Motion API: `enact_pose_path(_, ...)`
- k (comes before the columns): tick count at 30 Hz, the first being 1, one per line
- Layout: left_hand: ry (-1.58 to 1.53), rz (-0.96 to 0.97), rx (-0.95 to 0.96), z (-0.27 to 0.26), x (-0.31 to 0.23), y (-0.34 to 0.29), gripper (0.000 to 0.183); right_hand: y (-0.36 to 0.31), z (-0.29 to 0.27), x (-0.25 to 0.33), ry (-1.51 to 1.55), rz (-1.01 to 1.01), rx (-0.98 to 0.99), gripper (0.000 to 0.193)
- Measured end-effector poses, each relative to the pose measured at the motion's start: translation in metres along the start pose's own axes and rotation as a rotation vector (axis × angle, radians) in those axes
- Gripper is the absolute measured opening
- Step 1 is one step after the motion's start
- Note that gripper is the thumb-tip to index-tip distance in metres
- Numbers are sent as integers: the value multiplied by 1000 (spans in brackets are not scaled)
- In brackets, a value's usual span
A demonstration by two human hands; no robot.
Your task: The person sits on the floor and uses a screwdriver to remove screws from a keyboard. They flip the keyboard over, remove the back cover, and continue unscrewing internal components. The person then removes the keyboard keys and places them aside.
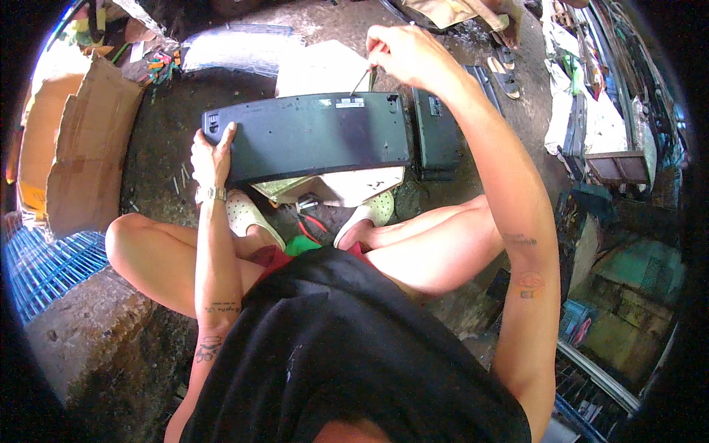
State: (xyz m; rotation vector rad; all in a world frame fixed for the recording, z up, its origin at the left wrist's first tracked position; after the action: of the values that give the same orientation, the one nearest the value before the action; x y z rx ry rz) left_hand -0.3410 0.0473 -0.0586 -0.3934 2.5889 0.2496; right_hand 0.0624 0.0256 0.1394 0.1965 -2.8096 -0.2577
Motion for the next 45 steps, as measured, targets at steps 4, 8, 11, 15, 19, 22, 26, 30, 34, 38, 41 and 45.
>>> enact_pose_path(4,175,146,-222,-23,-30,-10,85,16,2,-8,-50,102,85,25)
enact_pose_path(8,-379,614,-221,-42,-116,-24,38,2,1,14,-278,67,115,24)
enact_pose_path(11,-484,596,177,-8,-180,-39,35,-7,2,31,-302,22,111,22)
enact_pose_path(15,-474,902,346,28,-251,-65,31,-9,3,40,-144,-119,119,23)
enact_pose_path(19,-350,1170,223,40,-279,-77,26,-9,7,31,-148,-107,242,19)
enact_pose_path(22,-434,1176,199,35,-283,-78,20,-8,9,28,-32,-2,306,18)
enact_pose_path(26,-160,1239,102,35,-282,-75,14,-5,7,37,-156,-134,347,19)
enact_pose_path(30,-404,1268,10,38,-282,-69,10,-1,5,33,-252,-146,346,25)
enact_pose_path(34,-538,1115,205,70,-272,-65,15,-3,2,28,-388,-40,242,32)
enact_pose_path(38,-452,1123,136,69,-272,-62,20,-11,-6,61,-290,-480,81,32)
enact_pose_path(41,-360,1189,54,51,-278,-67,21,-3,-4,44,-387,-157,283,34)
enact_pose_path(45,-332,1204,142,38,-283,-73,23,-3,6,39,-360,-70,432,33)
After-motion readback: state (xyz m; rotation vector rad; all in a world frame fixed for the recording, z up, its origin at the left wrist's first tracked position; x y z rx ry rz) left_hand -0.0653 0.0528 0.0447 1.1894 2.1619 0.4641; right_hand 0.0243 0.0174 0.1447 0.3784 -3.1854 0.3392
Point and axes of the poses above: each hand's wrist, its own y-axis towards the middle knuckle, its own z-axis out of the palm, x = y × z, the point moved 6 cm from there along y, towards the middle knuckle, and after that the axes turned 12 degrees about -x, right-handed, at the moved point
